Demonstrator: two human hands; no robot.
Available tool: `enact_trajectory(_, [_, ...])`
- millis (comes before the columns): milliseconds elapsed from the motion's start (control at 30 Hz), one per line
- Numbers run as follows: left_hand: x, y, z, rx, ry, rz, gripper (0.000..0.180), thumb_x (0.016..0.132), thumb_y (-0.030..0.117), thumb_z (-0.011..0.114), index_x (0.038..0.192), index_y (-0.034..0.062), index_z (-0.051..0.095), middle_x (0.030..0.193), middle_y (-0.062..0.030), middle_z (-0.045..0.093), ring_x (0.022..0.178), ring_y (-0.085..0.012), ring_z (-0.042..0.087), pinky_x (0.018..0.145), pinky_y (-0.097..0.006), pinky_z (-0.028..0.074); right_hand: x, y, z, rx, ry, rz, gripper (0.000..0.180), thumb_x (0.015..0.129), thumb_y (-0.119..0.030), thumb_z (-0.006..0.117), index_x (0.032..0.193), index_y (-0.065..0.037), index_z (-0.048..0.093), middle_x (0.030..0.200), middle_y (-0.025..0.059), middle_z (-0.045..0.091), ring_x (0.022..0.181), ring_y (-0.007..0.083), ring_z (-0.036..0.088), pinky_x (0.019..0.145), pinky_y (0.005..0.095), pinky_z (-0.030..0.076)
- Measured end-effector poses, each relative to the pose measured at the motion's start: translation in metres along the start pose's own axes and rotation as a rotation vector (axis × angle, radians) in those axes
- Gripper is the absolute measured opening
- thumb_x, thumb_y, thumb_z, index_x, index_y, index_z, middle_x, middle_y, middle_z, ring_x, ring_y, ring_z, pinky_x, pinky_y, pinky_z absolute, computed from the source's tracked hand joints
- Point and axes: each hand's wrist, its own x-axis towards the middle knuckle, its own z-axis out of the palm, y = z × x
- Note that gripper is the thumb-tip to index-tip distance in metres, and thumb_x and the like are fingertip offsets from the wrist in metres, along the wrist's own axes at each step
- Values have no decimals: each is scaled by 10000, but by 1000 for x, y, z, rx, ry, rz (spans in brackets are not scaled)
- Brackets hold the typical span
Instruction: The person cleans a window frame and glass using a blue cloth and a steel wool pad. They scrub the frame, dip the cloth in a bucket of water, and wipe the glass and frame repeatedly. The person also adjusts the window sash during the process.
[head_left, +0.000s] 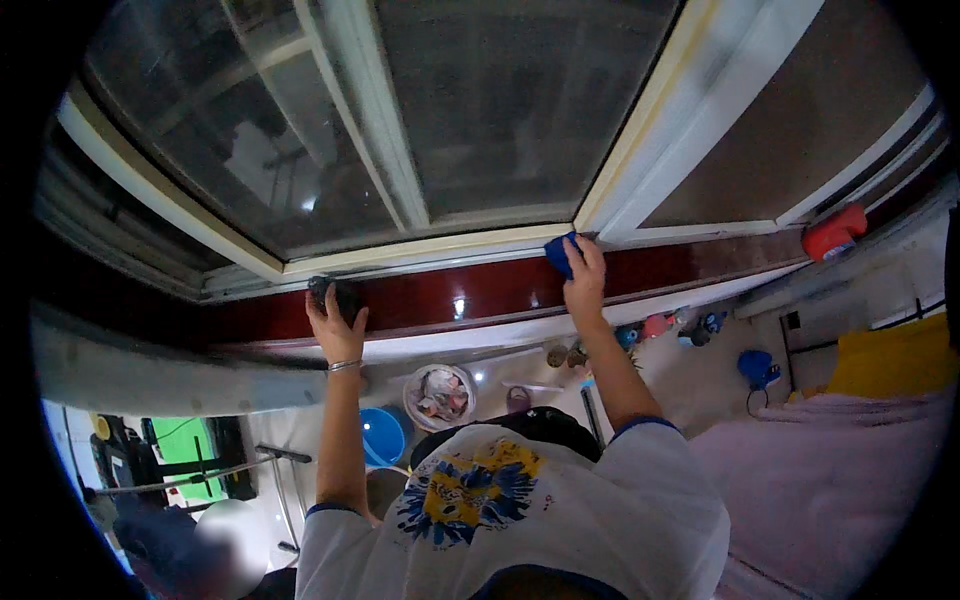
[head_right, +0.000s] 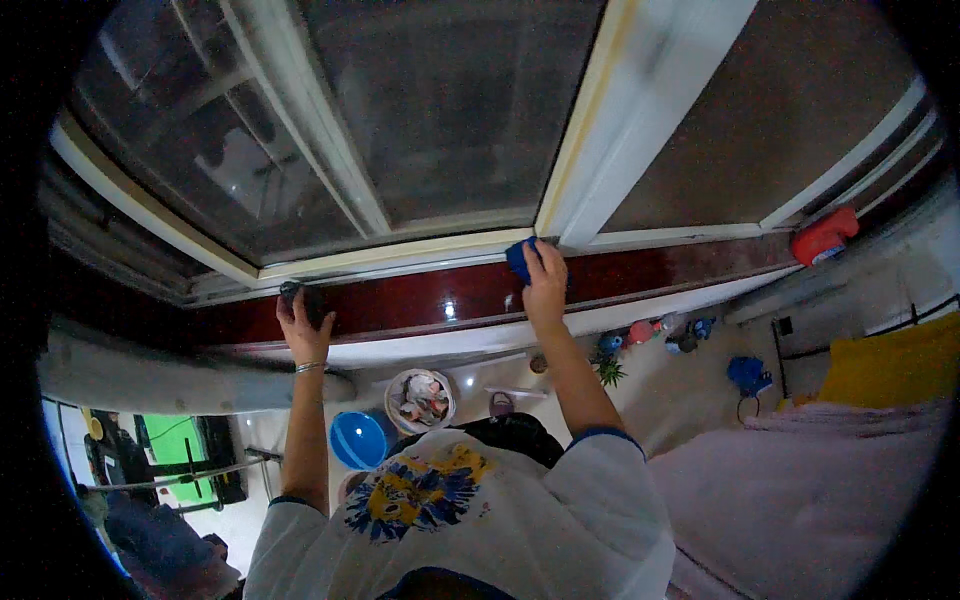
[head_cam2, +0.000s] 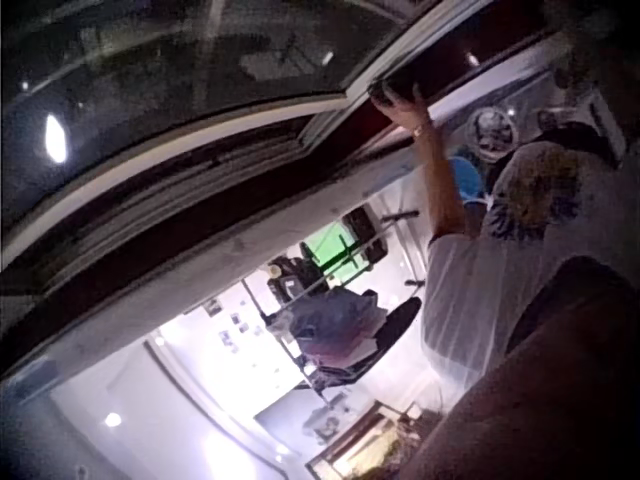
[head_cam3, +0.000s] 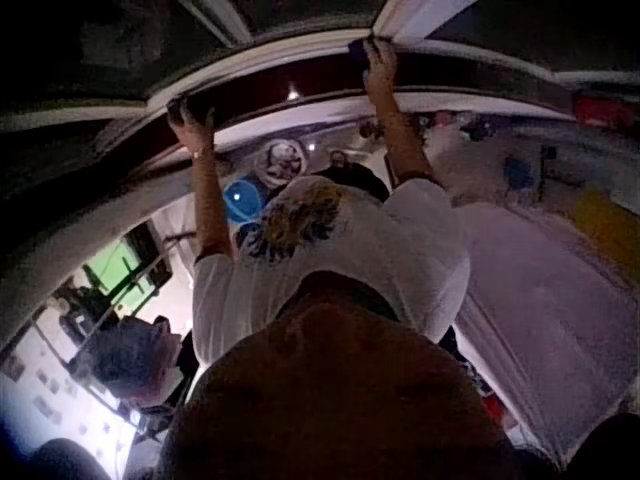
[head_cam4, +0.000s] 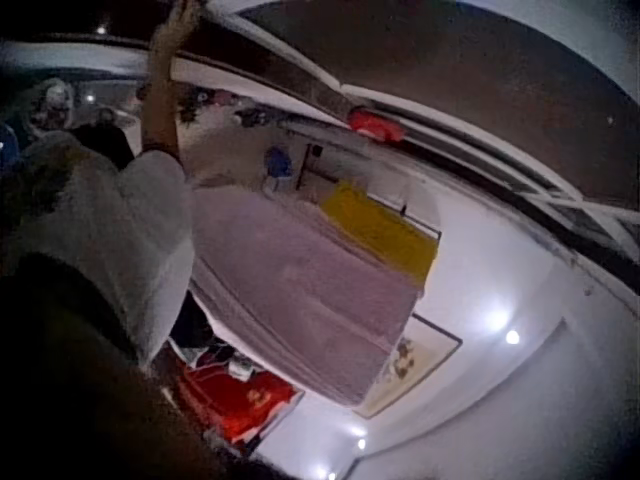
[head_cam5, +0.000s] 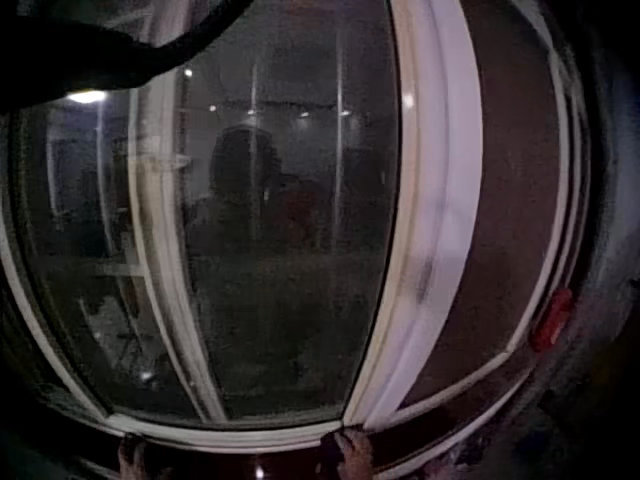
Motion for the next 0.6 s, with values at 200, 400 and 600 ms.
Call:
enact_trajectory(200, [-41,34,3,62,79,-38,699,708,167,756,1324,99,433,1382,-296,316,1238,-458,374,999,-503,349,-22,30,-6,-90,-211,-27,416,637,105,575,1027,-16,655,1086,150,567,1042,350,519,893,453,417])
enact_trajectory(400, [-80,116,11,-154,-99,68,576,735,95,716,1264,70,488,1342,-224,402,1208,-410,426,990,-474,375,-3,36,-33,968,-181,696,336,692,122,516,982,0,633,1012,141,621,960,308,595,870,400,479])
enact_trajectory(600, [-83,193,29,-575,-503,188,571,757,89,704,1278,71,473,1249,-180,491,1095,-345,525,900,-409,464,0,20,-60,2011,-278,1242,426,764,-20,545,1189,4,526,1129,148,603,1017,312,594,926,432,472])
